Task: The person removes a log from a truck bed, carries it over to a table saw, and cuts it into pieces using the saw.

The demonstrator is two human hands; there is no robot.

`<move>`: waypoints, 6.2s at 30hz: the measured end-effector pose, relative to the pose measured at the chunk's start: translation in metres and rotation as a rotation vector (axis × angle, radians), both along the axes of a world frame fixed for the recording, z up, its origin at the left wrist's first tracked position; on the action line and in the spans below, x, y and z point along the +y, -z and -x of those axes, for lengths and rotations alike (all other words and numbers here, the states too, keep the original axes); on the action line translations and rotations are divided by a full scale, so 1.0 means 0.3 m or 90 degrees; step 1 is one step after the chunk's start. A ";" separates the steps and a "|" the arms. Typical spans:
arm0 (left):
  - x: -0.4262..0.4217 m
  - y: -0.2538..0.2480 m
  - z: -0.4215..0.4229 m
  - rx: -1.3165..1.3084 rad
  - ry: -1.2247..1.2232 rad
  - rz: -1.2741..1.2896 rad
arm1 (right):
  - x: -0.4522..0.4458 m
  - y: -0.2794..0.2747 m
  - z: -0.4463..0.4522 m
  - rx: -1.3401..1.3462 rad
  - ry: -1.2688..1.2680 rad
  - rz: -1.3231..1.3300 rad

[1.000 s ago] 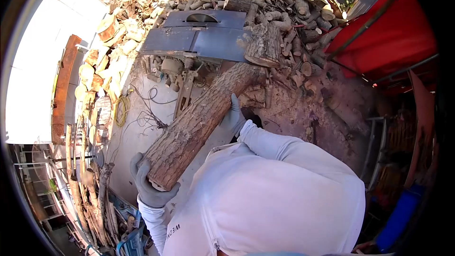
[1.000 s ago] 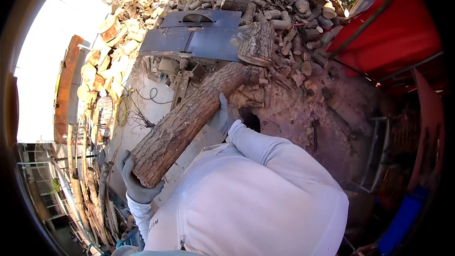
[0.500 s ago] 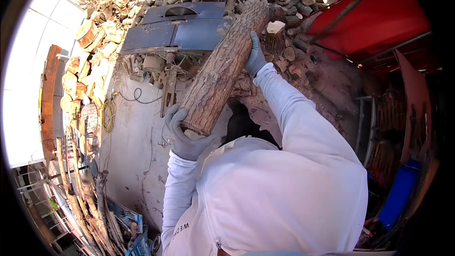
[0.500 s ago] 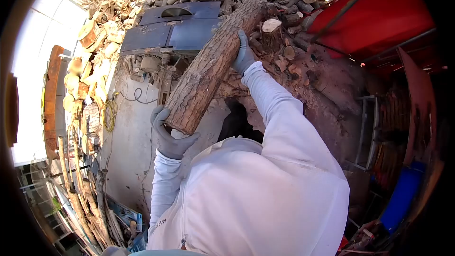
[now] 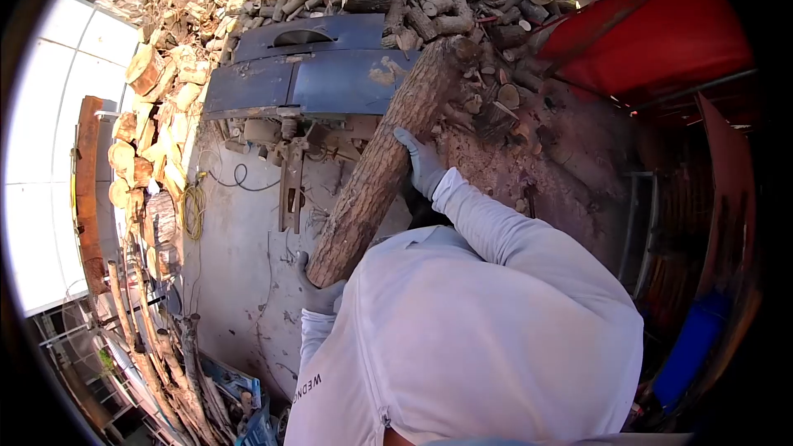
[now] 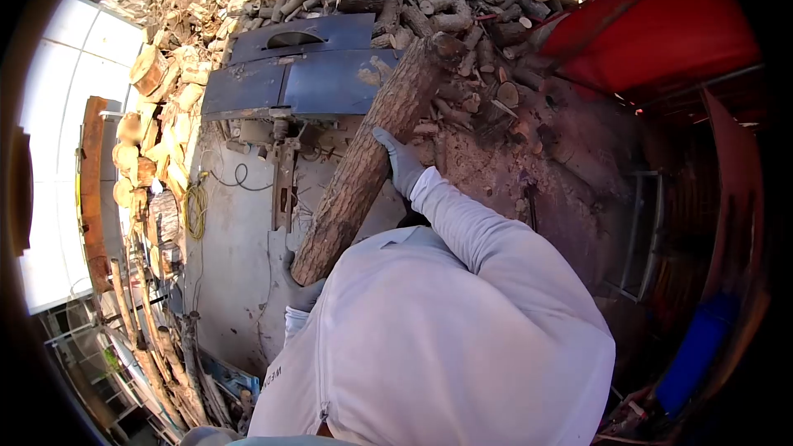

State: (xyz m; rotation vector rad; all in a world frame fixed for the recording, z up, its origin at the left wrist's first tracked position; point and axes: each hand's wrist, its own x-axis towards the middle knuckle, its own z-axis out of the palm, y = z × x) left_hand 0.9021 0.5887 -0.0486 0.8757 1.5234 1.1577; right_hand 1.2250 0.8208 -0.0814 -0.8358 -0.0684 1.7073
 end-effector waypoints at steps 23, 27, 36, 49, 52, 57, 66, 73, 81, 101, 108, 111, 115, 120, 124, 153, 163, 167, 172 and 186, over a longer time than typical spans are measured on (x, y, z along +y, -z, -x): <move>0.713 0.206 -0.275 -0.747 -0.053 0.268 | 0.443 -0.054 0.114 -0.409 -0.514 0.052; 0.756 0.281 -0.237 -0.729 -0.046 0.173 | 0.452 0.061 0.154 -0.381 -0.479 -0.018; 0.771 0.222 -0.110 -0.692 -0.025 0.288 | 0.515 0.075 0.253 -0.402 -0.458 -0.030; 0.804 0.279 -0.067 -0.780 -0.076 0.252 | 0.605 0.037 0.355 -0.465 -0.502 -0.059; 0.832 0.282 -0.063 -0.789 -0.079 0.229 | 0.631 -0.019 0.368 -0.469 -0.539 -0.043; 0.841 0.246 -0.042 -0.782 -0.065 0.193 | 0.649 -0.023 0.395 -0.458 -0.573 -0.009; 0.857 0.266 -0.011 -0.789 -0.070 0.183 | 0.679 -0.046 0.438 -0.473 -0.609 0.042; 0.861 0.288 0.008 -0.828 -0.087 0.172 | 0.696 -0.047 0.462 -0.470 -0.622 0.059; 0.851 0.331 0.050 -0.873 -0.111 0.171 | 0.714 -0.053 0.494 -0.507 -0.667 0.024; 0.878 0.351 0.129 -0.817 -0.109 0.211 | 0.752 -0.006 0.559 -0.586 -0.734 0.039; 0.883 0.360 0.153 -0.823 -0.100 0.200 | 0.766 -0.066 0.587 -0.605 -0.759 0.078; 0.889 0.355 0.162 -0.834 -0.097 0.187 | 0.767 -0.064 0.597 -0.577 -0.739 0.074; 0.893 0.350 0.171 -0.835 -0.107 0.191 | 0.773 -0.010 0.606 -0.570 -0.730 0.042; 0.900 0.351 0.187 -0.826 -0.094 0.190 | 0.778 -0.028 0.617 -0.599 -0.736 0.054; 0.901 0.349 0.197 -0.794 -0.108 0.210 | 0.778 -0.043 0.627 -0.580 -0.720 0.019; 0.825 0.387 -0.054 -0.817 -0.019 0.211 | 0.565 0.047 0.348 -0.430 -0.496 0.065; 0.730 0.321 -0.248 -0.965 -0.062 0.310 | 0.365 0.065 0.125 -0.450 -0.387 0.097; 0.755 0.255 -0.240 -0.918 -0.056 0.298 | 0.452 -0.123 0.116 -0.871 -0.671 -0.004; 0.769 0.144 -0.223 -0.769 -0.027 0.352 | 0.498 0.007 0.057 -0.790 -0.656 -0.043; 0.815 0.073 -0.427 0.403 0.101 0.133 | 0.446 0.090 0.085 -0.084 -0.363 -0.026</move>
